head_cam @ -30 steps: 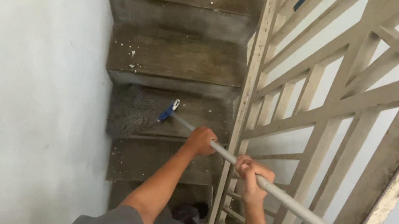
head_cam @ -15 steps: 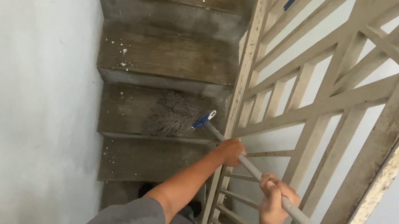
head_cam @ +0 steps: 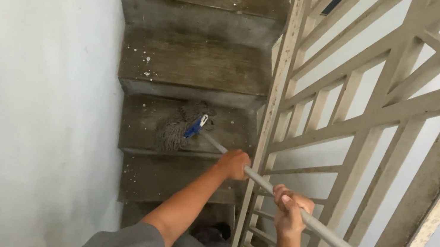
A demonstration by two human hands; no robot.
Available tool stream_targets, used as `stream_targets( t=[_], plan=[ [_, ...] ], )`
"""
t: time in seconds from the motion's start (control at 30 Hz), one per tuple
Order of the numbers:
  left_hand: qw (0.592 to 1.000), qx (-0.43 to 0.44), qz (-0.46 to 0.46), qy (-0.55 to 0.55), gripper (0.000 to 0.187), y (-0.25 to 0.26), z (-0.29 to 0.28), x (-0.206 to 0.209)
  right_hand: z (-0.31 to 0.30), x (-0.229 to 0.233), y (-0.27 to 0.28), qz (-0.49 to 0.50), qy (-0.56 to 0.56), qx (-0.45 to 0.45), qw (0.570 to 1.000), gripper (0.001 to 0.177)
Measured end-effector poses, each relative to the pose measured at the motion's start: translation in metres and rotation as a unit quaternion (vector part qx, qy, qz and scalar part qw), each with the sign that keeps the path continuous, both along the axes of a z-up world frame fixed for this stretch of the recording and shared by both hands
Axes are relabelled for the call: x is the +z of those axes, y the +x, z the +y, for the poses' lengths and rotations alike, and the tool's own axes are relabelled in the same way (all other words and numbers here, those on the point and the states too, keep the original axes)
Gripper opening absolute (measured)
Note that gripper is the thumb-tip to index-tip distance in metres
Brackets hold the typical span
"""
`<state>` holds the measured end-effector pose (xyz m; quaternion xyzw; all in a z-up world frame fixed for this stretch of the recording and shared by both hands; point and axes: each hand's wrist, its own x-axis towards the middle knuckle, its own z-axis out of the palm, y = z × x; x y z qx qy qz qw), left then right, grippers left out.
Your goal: Mopping concrete stairs from top to bottom.
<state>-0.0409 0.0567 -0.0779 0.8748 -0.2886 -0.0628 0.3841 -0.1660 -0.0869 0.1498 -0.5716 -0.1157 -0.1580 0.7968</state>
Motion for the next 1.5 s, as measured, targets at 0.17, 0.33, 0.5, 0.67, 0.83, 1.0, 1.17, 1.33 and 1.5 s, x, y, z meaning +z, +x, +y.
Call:
stream_targets(
  t=[0.17, 0.33, 0.5, 0.67, 0.83, 1.0, 1.17, 1.33, 1.5],
  plan=[
    [0.998, 0.059, 0.017, 0.020, 0.020, -0.003, 0.050, 0.005, 0.031, -0.004, 0.012, 0.005, 0.012, 0.055, 0.998, 0.043],
    [0.992, 0.078, 0.021, 0.095, 0.018, -0.015, 0.105, 0.001, 0.059, -0.018, 0.021, 0.032, 0.018, 0.113, 0.993, 0.041],
    [0.986, 0.138, 0.052, 0.080, 0.013, -0.031, 0.137, 0.017, 0.082, -0.014, 0.015, 0.029, -0.027, 0.164, 0.986, 0.039],
    [0.982, 0.174, 0.028, 0.062, 0.011, -0.040, 0.145, 0.019, 0.085, -0.026, 0.019, -0.018, -0.059, 0.204, 0.977, 0.038],
    [0.983, 0.181, 0.012, 0.027, 0.009, -0.048, 0.141, 0.022, 0.077, -0.035, 0.009, -0.002, -0.057, 0.206, 0.977, 0.035],
    [0.984, 0.176, 0.021, 0.026, 0.008, -0.054, 0.123, 0.012, 0.053, -0.056, 0.002, -0.005, -0.034, 0.185, 0.982, 0.038],
    [0.985, 0.169, -0.005, 0.037, 0.012, -0.050, 0.110, 0.003, 0.042, -0.069, 0.000, 0.029, 0.012, 0.153, 0.988, 0.041],
    [0.984, 0.173, 0.011, 0.044, 0.021, -0.040, 0.110, 0.001, 0.040, -0.066, 0.008, 0.037, 0.005, 0.138, 0.990, 0.042],
    [0.983, 0.161, 0.053, 0.075, 0.024, -0.031, 0.108, 0.010, 0.046, -0.081, 0.023, 0.059, 0.032, 0.077, 0.995, 0.044]
  ],
)
